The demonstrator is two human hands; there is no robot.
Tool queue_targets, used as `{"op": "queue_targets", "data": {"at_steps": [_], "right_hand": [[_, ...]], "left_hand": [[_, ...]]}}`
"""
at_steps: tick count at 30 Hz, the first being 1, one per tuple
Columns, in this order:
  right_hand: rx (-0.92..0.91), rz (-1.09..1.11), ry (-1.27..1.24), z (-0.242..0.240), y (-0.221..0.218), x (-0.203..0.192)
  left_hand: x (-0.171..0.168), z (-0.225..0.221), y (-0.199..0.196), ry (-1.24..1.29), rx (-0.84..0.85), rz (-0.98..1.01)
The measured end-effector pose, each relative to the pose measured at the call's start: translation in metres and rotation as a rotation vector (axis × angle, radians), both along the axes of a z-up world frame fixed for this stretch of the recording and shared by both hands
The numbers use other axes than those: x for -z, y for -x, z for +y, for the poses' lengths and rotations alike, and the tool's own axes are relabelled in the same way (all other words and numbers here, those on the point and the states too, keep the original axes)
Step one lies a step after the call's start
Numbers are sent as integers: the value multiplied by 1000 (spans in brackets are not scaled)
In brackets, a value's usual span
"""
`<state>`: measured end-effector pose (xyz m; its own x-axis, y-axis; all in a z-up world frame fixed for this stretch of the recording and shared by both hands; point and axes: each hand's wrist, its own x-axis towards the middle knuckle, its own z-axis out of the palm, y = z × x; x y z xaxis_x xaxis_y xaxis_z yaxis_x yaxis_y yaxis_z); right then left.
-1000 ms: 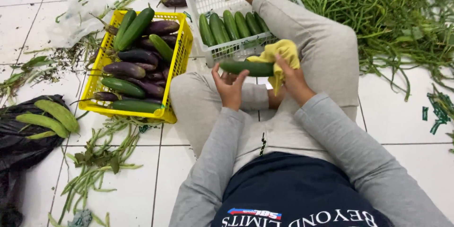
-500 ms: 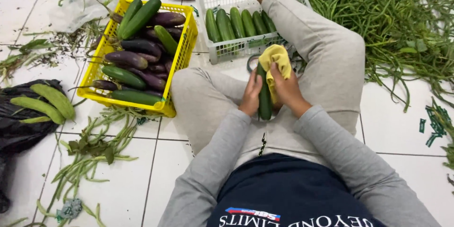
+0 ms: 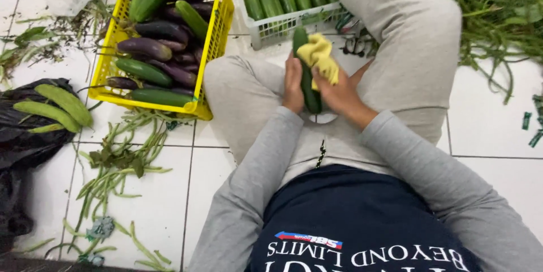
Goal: Cleaning cucumbers by wiping them with a cloth and sorting them into a crate.
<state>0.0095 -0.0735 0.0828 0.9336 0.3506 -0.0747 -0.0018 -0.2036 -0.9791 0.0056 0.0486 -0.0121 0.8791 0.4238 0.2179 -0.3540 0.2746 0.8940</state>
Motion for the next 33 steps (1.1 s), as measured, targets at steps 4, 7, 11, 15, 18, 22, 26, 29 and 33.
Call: {"op": "queue_targets", "data": {"at_steps": [4,7,11,15,18,22,26,29,33], "right_hand": [[-86,-108,-203,-3,5,25],[-135,-63,-176,1,40,-1],[-208,3,-118,-2,55,-22],[-179,-23,-151,-6,7,7],[-31,-55,-267,-6,-13,14],[70,25,-278,-2,4,29],[60,156,-98,9,56,-8],[-174,64,-34,-6,42,-22],[-255,-245,-93,9,-21,-3]], "left_hand": [[-4,-8,6,-113,26,-13],[-1,1,2,17,36,-49],[15,4,-3,121,46,-44],[7,-4,-1,-39,47,43],[13,-12,3,-49,119,36],[22,-10,-5,3,98,39],[-14,0,11,120,12,99],[59,15,-23,232,105,140],[53,3,-29,307,187,192]]}}
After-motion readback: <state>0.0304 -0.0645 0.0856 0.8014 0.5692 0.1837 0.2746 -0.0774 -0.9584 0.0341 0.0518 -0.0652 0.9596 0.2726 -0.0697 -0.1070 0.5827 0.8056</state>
